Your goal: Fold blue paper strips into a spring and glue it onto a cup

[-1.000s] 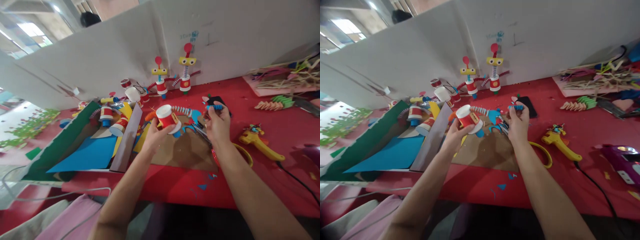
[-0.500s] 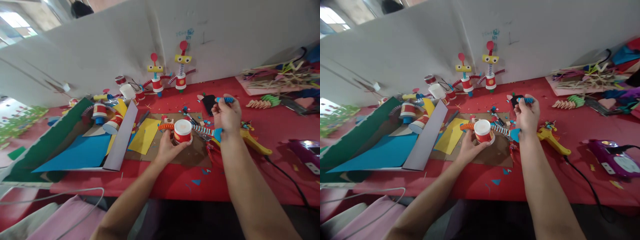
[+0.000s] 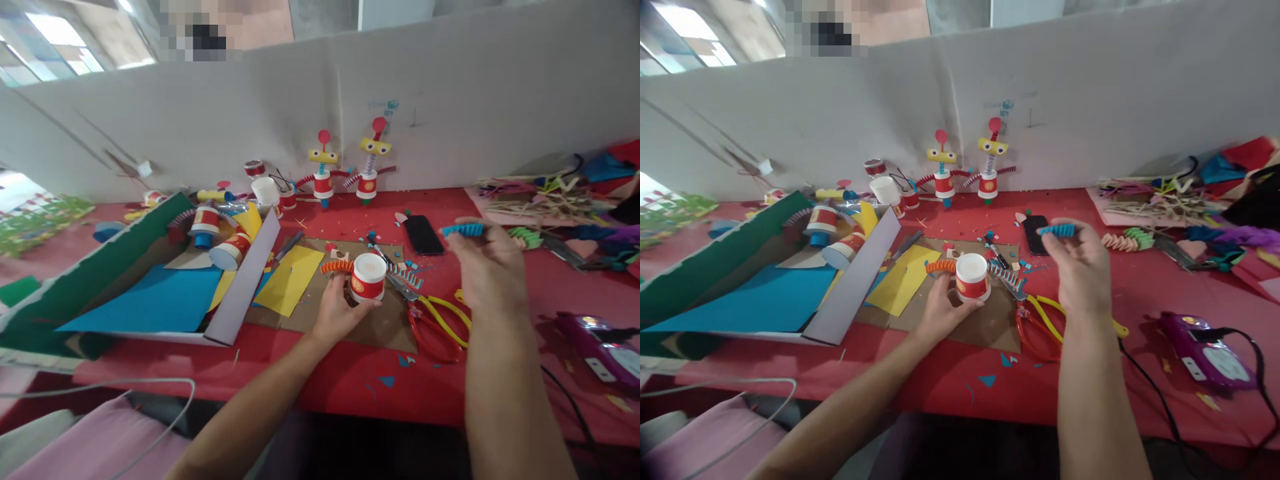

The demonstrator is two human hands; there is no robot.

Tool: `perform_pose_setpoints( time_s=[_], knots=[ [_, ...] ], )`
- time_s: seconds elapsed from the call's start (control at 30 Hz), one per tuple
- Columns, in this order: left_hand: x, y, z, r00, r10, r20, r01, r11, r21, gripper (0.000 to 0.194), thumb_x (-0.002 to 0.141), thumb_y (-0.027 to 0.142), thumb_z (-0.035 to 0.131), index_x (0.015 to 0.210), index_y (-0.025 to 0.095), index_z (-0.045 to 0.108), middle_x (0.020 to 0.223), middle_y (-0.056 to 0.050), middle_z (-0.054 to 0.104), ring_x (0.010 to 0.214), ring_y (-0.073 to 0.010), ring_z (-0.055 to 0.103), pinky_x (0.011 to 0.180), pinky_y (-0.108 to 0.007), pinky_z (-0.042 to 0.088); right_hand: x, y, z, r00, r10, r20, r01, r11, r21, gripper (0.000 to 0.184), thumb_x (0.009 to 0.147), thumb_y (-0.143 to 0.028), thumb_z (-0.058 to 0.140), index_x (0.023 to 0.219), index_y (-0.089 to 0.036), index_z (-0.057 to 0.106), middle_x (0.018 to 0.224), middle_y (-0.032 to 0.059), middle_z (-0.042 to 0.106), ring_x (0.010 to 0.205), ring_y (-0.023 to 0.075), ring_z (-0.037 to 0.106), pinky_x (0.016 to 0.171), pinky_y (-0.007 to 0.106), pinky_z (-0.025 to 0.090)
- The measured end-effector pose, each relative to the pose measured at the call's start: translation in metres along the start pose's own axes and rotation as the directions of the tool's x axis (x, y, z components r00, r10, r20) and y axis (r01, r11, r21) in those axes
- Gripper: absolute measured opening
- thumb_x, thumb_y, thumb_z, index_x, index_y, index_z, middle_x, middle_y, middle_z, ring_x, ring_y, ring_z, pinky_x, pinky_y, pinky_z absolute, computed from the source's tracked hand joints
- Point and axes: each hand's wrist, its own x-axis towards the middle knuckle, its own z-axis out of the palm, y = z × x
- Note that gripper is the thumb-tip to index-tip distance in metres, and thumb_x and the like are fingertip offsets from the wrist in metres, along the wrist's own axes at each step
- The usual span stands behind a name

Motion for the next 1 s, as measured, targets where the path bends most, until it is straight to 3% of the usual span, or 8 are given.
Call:
perform_pose_setpoints(
  time_s=[0.07, 0.17, 0.3, 0.37, 0.53, 0.77, 0.9, 1.0],
  knots=[
    [0.0, -0.001, -0.001, 0.999, 0.025, 0.027, -0.024, 1.0, -0.02, 0.05, 0.059, 0.041, 0.079, 0.098, 0.022, 0.055, 0.098, -0.008, 0.059, 0.096, -0.0252, 0.054, 0.084, -0.037, 0.041, -0.015, -0.009, 0.009, 0.983, 0.022, 0.182, 0.004, 0.989, -0.145, 0.024, 0.069, -0.025, 0.074, 0.091, -0.024, 0.065, 0.084, -0.002, 0.064, 0.077, 0.0144, 0.06, 0.078, 0.033, 0.047],
    [-0.001, -0.001, -0.001, 0.997, 0.066, 0.049, -0.063, 0.997, -0.049, 0.053, 0.061, 0.04, 0.078, 0.103, 0.021, 0.053, 0.101, -0.009, 0.059, 0.097, -0.0258, 0.055, 0.084, -0.037, 0.042, -0.032, -0.019, 0.025, 0.895, 0.088, 0.438, 0.12, 0.897, -0.425, 0.021, 0.076, -0.029, 0.069, 0.096, -0.025, 0.065, 0.09, 0.0007, 0.067, 0.082, 0.018, 0.062, 0.079, 0.036, 0.047],
    [-0.003, -0.004, 0.0, 0.994, 0.09, 0.066, -0.087, 0.995, -0.057, 0.06, 0.062, 0.039, 0.078, 0.112, 0.021, 0.05, 0.108, -0.011, 0.057, 0.1, -0.0264, 0.055, 0.086, -0.038, 0.042, -0.038, -0.022, 0.042, 0.781, 0.103, 0.616, 0.316, 0.787, -0.531, 0.02, 0.078, -0.025, 0.066, 0.098, -0.028, 0.067, 0.096, 0.002, 0.067, 0.089, 0.0203, 0.062, 0.083, 0.036, 0.046],
    [-0.004, -0.005, 0.0, 0.995, 0.069, 0.073, -0.062, 0.994, -0.09, 0.059, 0.064, 0.037, 0.077, 0.113, 0.021, 0.049, 0.109, -0.011, 0.057, 0.099, -0.0259, 0.056, 0.085, -0.037, 0.043, -0.037, -0.02, 0.047, 0.761, 0.092, 0.642, 0.361, 0.762, -0.537, 0.02, 0.079, -0.025, 0.065, 0.098, -0.029, 0.068, 0.095, 0.002, 0.067, 0.09, 0.0209, 0.062, 0.082, 0.036, 0.046],
    [-0.005, -0.008, -0.001, 0.995, 0.073, 0.069, -0.065, 0.991, -0.115, 0.054, 0.066, 0.033, 0.074, 0.113, 0.022, 0.05, 0.109, -0.011, 0.056, 0.1, -0.0259, 0.057, 0.082, -0.036, 0.045, -0.033, -0.013, 0.05, 0.773, 0.087, 0.628, 0.391, 0.714, -0.58, 0.02, 0.077, -0.025, 0.066, 0.097, -0.03, 0.069, 0.091, 0.0017, 0.068, 0.088, 0.0221, 0.062, 0.08, 0.037, 0.046],
    [-0.004, -0.008, -0.003, 0.997, 0.054, 0.058, -0.047, 0.992, -0.118, 0.057, 0.063, 0.033, 0.077, 0.112, 0.021, 0.052, 0.107, -0.011, 0.056, 0.1, -0.0275, 0.056, 0.084, -0.038, 0.045, -0.029, -0.019, 0.053, 0.758, 0.175, 0.628, 0.378, 0.666, -0.643, 0.026, 0.074, -0.025, 0.068, 0.1, -0.029, 0.068, 0.09, 0.0027, 0.067, 0.085, 0.0224, 0.063, 0.079, 0.037, 0.047],
    [-0.004, -0.006, -0.004, 0.997, -0.002, 0.074, 0.017, 0.979, -0.204, 0.061, 0.058, 0.03, 0.08, 0.111, 0.022, 0.053, 0.108, -0.012, 0.057, 0.103, -0.0292, 0.056, 0.083, -0.039, 0.046, -0.03, -0.023, 0.055, 0.753, 0.174, 0.635, 0.375, 0.679, -0.63, 0.031, 0.073, -0.023, 0.067, 0.103, -0.03, 0.067, 0.094, 0.0026, 0.068, 0.088, 0.0225, 0.063, 0.081, 0.038, 0.047],
    [-0.005, -0.006, -0.005, 0.996, 0.037, 0.084, -0.024, 0.989, -0.148, 0.062, 0.061, 0.033, 0.079, 0.115, 0.022, 0.051, 0.11, -0.013, 0.058, 0.107, -0.0298, 0.055, 0.087, -0.04, 0.044, -0.033, -0.023, 0.054, 0.749, 0.181, 0.637, 0.36, 0.696, -0.621, 0.031, 0.074, -0.022, 0.066, 0.104, -0.03, 0.066, 0.101, 0.0028, 0.069, 0.093, 0.023, 0.063, 0.084, 0.04, 0.047]
  ],
)
